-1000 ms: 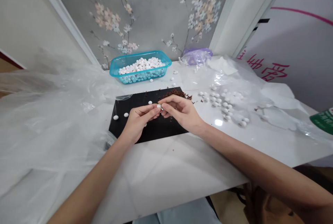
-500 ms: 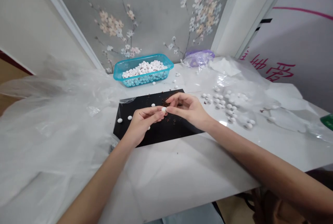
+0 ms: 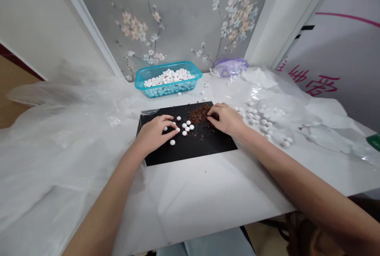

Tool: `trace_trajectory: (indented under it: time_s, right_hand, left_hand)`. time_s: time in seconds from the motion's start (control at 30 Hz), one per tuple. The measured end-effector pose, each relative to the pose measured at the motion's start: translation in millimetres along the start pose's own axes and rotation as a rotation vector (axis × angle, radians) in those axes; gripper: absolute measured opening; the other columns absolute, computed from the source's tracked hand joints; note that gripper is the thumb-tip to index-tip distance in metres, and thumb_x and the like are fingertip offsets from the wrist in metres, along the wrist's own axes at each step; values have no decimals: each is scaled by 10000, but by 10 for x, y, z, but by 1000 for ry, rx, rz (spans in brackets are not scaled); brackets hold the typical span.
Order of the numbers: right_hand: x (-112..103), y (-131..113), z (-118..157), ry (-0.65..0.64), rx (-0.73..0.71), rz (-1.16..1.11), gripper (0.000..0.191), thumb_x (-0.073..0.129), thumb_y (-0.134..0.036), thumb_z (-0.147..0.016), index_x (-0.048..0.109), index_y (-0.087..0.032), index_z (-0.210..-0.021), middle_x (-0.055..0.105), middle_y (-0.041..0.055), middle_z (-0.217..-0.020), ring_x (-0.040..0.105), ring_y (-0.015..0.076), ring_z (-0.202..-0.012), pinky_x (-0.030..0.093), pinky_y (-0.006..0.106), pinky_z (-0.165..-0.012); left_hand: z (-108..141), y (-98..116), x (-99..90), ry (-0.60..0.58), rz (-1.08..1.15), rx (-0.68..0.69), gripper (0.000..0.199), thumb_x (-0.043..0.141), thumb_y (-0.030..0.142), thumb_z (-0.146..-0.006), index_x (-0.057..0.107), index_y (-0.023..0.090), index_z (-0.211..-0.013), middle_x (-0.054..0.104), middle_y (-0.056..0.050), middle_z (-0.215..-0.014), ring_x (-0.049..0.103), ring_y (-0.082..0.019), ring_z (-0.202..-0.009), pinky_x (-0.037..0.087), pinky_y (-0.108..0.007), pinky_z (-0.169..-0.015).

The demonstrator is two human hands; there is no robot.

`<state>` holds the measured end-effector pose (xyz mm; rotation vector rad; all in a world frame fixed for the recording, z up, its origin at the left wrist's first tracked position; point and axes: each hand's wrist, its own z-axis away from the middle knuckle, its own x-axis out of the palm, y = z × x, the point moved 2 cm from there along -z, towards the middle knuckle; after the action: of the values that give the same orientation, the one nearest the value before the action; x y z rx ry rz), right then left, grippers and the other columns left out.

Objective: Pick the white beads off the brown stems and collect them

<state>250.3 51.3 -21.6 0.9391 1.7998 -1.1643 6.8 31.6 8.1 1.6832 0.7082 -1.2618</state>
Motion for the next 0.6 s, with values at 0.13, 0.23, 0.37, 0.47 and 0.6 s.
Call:
trace_trajectory:
  time_s: [0.13, 0.23, 0.37, 0.47, 0.6]
  right_hand:
    - [-7, -33, 6, 2, -14, 16, 116, 529, -201, -809, 645, -200, -809, 654, 41, -940, 546, 219, -931, 442, 321, -720]
    - [-4, -46, 8, 19, -8, 13, 148, 501, -207, -831, 649, -210, -829, 664, 41, -905, 552, 217, -913, 429, 307, -679]
    - [-7, -64, 18, 54, 15, -13, 183, 463, -231, -850, 643, -213, -882, 648, 59, -789, 571, 225, -877, 411, 302, -631]
    - [-19, -71, 29, 75, 68, -38, 190, 467, -252, -843, 633, -206, -920, 623, 63, -773, 580, 194, -723, 412, 303, -630]
    - [-21, -72, 26, 105, 55, -152, 146, 506, -226, -793, 618, -199, -883, 632, 47, -794, 567, 167, -671, 428, 296, -641]
  left_hand:
    - [-9, 16, 31, -28, -62, 55, 302, 449, 432, -834, 680, 249, -901, 570, -29, -1235, 548, -223, -1060, 406, -374, -905]
    - [-11, 41, -23, -8, -76, 59, 332, 456, 443, -828, 676, 224, -943, 585, -50, -1215, 551, -228, -1054, 383, -379, -924]
    - [19, 98, -155, -33, -64, 18, 290, 497, 456, -788, 684, 234, -796, 665, -36, -979, 595, -211, -872, 420, -308, -754]
    - [57, 101, -203, -173, 0, -53, 274, 591, 514, -692, 673, 253, -714, 653, -9, -746, 574, -170, -644, 375, -249, -535]
    - [78, 75, -191, -288, 109, -55, 209, 651, 433, -638, 680, 243, -719, 622, 1, -648, 544, -141, -547, 343, -219, -460]
